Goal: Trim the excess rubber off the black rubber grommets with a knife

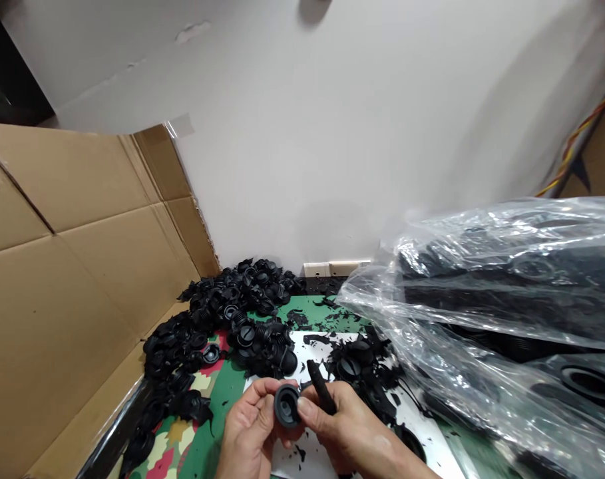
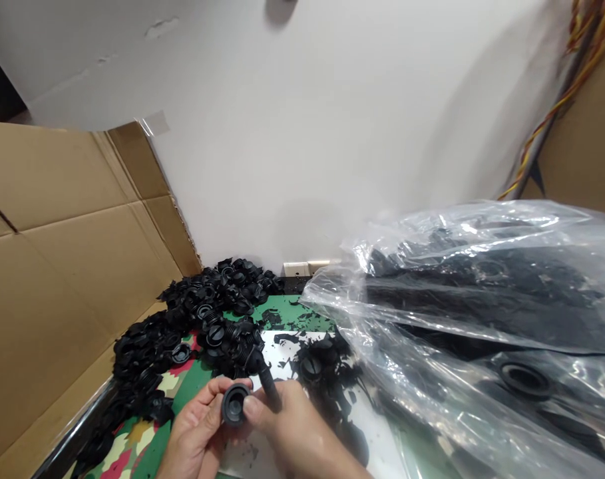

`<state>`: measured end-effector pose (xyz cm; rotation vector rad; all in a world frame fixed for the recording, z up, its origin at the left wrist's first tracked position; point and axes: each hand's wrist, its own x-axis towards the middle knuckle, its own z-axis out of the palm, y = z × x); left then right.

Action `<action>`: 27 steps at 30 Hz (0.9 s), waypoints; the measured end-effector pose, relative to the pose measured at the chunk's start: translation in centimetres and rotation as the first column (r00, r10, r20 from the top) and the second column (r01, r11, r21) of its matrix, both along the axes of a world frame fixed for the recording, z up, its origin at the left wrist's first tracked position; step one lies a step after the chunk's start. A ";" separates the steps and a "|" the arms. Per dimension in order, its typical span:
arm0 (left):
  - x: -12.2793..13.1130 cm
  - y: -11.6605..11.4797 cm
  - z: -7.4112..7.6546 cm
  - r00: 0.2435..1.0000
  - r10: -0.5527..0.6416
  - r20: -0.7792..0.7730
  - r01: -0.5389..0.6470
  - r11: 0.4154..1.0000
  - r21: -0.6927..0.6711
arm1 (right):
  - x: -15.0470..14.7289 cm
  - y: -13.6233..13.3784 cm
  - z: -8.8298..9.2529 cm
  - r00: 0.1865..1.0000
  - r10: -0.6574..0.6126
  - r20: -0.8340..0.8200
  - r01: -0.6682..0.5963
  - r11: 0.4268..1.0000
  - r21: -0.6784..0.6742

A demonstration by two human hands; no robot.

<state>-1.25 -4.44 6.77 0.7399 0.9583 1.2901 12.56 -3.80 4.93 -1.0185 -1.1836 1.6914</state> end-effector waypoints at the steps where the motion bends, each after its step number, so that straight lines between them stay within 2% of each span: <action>1: 0.1 0.0 0.0 1.000 0.001 0.002 -0.001 1.000 0.001 | -0.1 0.0 0.0 1.000 0.001 -0.022 -0.001 1.000 -0.029; 5: 0.2 0.0 0.1 0.997 -0.011 -0.077 0.012 1.000 0.014 | -0.4 0.3 0.1 0.991 -0.025 -0.131 0.009 0.993 -0.118; 8: 0.1 0.0 0.1 0.978 0.008 -0.207 0.010 0.996 0.090 | -0.6 0.4 -0.1 0.989 -0.061 -0.138 0.038 0.986 -0.165; 12: -0.1 0.1 -0.1 0.910 0.138 -0.390 -0.070 0.980 0.185 | -0.8 0.5 -0.7 0.979 -0.124 -0.160 0.089 0.973 -0.212; 15: 0.1 0.0 -0.1 0.870 0.228 -0.437 -0.132 0.962 0.238 | -1.1 0.6 -1.1 0.970 -0.116 -0.215 0.069 0.975 -0.212; 17: 0.1 -0.1 -0.2 0.820 0.292 -0.491 -0.129 0.932 0.339 | -1.3 0.7 -1.3 0.959 -0.132 -0.250 0.077 0.972 -0.221; 19: -0.2 -0.2 -0.2 0.715 0.380 -0.587 -0.048 0.864 0.501 | -1.5 0.7 -1.4 0.949 -0.159 -0.273 0.095 0.968 -0.232; 22: -0.9 -0.2 -0.1 0.496 0.543 -0.678 0.199 0.689 0.697 | -1.7 0.7 -1.5 0.936 -0.192 -0.296 0.121 0.963 -0.242; 24: -1.4 -0.2 0.1 0.351 0.633 -0.691 0.379 0.579 0.722 | -1.8 0.6 -1.6 0.928 -0.206 -0.309 0.132 0.961 -0.242; 25: -1.7 -0.1 0.2 0.283 0.666 -0.691 0.454 0.541 0.708 | -1.9 0.6 -1.7 0.927 -0.202 -0.314 0.130 0.963 -0.236; 27: -2.0 -0.1 0.6 0.160 0.705 -0.691 0.557 0.513 0.653 | -2.0 0.5 -1.9 0.931 -0.190 -0.311 0.127 0.969 -0.213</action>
